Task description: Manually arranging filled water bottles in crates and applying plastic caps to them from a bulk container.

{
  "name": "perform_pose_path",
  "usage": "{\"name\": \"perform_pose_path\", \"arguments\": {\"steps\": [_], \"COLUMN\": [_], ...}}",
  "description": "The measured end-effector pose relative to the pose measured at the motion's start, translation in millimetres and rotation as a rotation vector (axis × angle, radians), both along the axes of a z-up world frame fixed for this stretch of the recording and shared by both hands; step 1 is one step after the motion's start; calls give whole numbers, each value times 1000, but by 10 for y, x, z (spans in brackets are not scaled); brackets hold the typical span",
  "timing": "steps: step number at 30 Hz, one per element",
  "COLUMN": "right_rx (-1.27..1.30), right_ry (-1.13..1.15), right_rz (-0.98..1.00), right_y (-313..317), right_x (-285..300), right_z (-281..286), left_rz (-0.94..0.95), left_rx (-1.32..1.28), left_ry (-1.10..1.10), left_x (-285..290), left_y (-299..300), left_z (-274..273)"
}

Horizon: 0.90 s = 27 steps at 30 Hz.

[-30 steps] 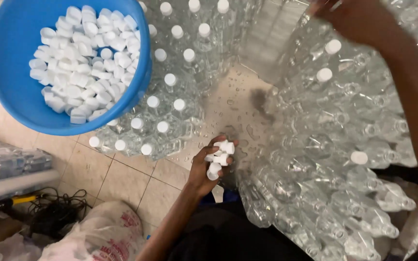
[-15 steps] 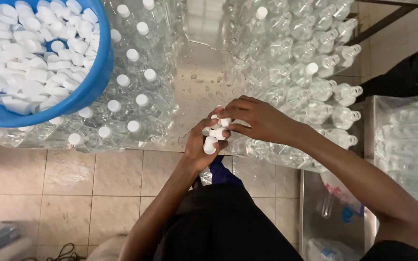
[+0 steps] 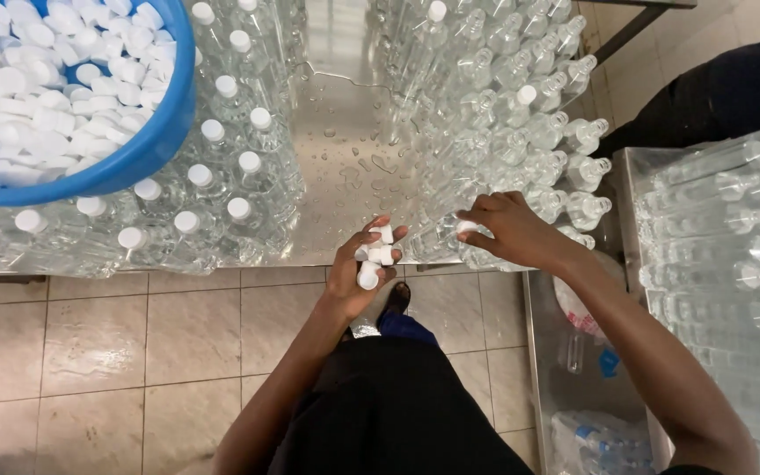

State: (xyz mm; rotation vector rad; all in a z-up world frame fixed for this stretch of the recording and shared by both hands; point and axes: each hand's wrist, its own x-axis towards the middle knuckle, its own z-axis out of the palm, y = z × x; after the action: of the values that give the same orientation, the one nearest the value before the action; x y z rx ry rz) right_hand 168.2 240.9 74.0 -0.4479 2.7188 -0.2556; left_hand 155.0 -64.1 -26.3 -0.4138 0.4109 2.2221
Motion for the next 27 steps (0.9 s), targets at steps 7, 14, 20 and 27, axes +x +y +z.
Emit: {"name": "perform_pose_path", "arguments": {"steps": [7, 14, 20, 27], "right_rx": [-194, -404, -405, -292], "right_ry": [-213, -397, -377, -185], "right_rz": [-87, -331, -250, 42], "right_y": [33, 72, 59, 80], "right_x": [-134, -357, -430, -362], "right_z": [-19, -154, -83, -143], "left_rz": [38, 85, 145, 282], "left_rx": [-65, -81, -39, 0], "left_ry": [14, 19, 4, 35], "left_x": [94, 148, 167, 158], "left_y": [-26, 210, 455, 750], "left_z": [-79, -27, 95, 116]}}
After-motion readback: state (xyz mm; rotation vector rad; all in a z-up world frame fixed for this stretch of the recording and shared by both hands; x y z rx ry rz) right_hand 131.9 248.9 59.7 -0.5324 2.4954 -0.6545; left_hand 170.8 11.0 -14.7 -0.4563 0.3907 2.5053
